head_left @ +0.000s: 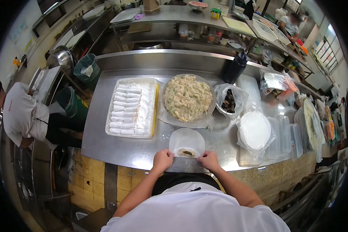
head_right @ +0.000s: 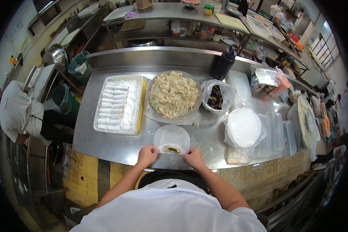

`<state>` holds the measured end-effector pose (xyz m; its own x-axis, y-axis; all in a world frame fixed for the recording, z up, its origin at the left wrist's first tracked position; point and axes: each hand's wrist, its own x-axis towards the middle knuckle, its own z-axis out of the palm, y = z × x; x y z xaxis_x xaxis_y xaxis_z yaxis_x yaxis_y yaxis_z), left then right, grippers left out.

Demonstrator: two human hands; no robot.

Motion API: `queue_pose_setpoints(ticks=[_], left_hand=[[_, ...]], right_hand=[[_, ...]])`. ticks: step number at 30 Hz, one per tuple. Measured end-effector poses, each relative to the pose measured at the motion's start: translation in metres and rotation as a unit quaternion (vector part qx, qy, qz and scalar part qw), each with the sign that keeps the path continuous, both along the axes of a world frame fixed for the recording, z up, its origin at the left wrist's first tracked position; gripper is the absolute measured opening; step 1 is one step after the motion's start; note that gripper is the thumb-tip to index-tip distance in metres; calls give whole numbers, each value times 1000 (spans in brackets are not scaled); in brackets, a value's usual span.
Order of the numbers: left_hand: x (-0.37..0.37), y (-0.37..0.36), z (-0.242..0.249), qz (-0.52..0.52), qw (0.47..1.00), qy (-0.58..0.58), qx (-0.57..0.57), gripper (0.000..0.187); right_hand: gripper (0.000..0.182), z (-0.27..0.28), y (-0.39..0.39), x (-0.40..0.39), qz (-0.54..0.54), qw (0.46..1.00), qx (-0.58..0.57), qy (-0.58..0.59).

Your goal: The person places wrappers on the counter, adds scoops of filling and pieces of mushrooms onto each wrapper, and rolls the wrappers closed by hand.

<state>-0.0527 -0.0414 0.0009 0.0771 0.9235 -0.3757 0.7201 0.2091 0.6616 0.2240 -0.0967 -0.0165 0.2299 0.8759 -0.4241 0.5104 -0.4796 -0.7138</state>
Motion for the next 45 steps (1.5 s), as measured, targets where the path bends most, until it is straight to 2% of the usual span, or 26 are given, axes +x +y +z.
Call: queue_pose_setpoints(ticks=[2, 7, 10, 14, 17, 20, 23, 26, 29, 32, 35, 38, 41, 45], left_hand=[[0, -8, -4, 16, 999, -49, 3, 24], [28, -25, -7, 91, 976, -199, 16, 16], [45, -23, 0, -28, 958, -142, 249, 13], [62, -10, -8, -155, 927, -105, 324, 16], [61, -4, -24, -259, 931, -58, 251, 25], [52, -4, -12, -303, 922, -73, 231, 36], [48, -10, -14, -209, 951, -167, 155, 43], [45, -13, -34, -154, 940, -218, 211, 57], [43, -11, -24, -164, 928, -199, 269, 65], [33, 0, -8, -289, 913, -147, 247, 76], [28, -1, 0, -326, 914, -82, 227, 80], [18, -7, -1, -364, 899, -57, 235, 87], [9, -21, 5, -402, 877, -63, 256, 91], [5, -41, -27, -409, 855, -62, 312, 83]], right_hand=[[27, 11, 0, -6, -23, 1000, -7, 9], [23, 10, -3, -23, -67, 995, 79, -2], [19, 8, -4, -32, -50, 990, 132, -15], [15, 7, -4, -36, 7, 986, 163, -39], [15, 16, -3, -33, 82, 965, 230, -98], [18, 27, 6, -34, 152, 910, 367, -121], [17, 30, 18, -31, 272, 885, 363, -109], [18, 22, 22, -27, 333, 880, 301, -156], [16, 27, 24, -26, 366, 872, 280, -164], [24, 29, 24, -25, 387, 868, 253, -182], [41, 28, 21, -20, 371, 882, 262, -128], [64, 44, 1, -8, 297, 916, 251, -93], [75, 68, -15, 2, 398, 865, 230, -202], [67, 44, -40, -8, 401, 852, 264, -209]])
